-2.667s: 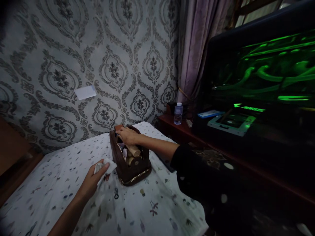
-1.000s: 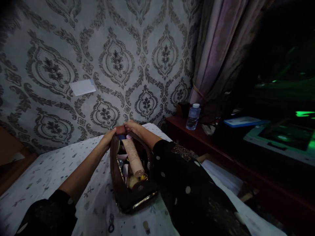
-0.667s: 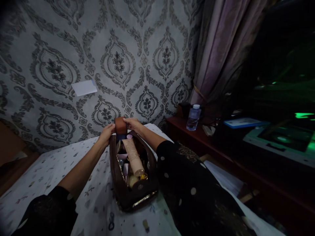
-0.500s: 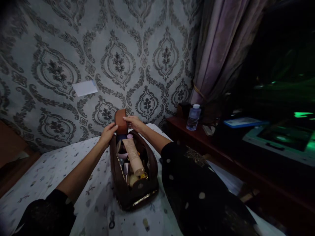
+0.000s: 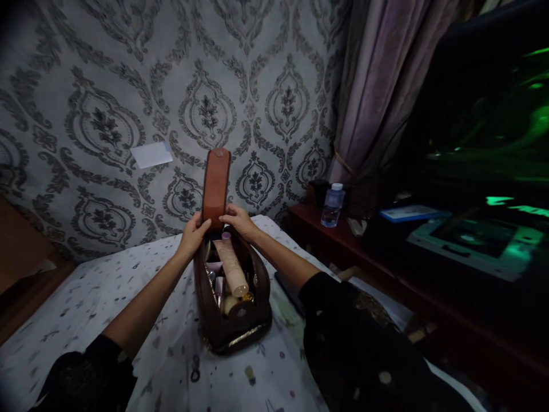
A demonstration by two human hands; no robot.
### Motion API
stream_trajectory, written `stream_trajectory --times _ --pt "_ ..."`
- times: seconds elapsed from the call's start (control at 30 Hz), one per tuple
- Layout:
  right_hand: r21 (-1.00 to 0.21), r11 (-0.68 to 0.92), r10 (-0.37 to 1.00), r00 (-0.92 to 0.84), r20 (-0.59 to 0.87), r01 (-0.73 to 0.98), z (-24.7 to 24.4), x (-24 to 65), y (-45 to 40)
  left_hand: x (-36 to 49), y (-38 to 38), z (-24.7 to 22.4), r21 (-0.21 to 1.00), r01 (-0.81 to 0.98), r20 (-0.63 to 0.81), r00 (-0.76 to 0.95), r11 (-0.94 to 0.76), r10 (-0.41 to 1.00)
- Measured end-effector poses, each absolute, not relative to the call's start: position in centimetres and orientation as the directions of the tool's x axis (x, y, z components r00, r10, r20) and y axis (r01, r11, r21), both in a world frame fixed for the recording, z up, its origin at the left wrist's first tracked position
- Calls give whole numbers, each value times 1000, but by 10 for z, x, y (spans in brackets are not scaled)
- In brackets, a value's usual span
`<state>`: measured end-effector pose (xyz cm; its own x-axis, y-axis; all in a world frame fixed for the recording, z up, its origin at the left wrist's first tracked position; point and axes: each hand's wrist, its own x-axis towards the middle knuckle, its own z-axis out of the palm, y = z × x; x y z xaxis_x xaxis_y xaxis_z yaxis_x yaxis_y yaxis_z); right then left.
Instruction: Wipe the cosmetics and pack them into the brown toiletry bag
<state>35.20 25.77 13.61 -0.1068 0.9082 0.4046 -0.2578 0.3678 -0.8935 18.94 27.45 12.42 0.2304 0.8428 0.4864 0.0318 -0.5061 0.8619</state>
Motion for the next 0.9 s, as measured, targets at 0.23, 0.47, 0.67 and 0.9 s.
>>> stream_trajectory --times 0.23,0.47,0.67,0.9 --pt "-879 446 878 -107 466 -169 136 350 239 189 252 127 783 107 578 236 -612 781" --pt "-888 459 884 -105 455 12 134 360 211 187 209 133 649 305 635 288 -697 717" --pt "-834 538 842 -123 525 124 128 366 180 186 172 132 554 351 662 365 -755 655" --pt "-756 587 796 -33 605 291 110 370 144 183 127 122 397 504 646 441 -767 624"
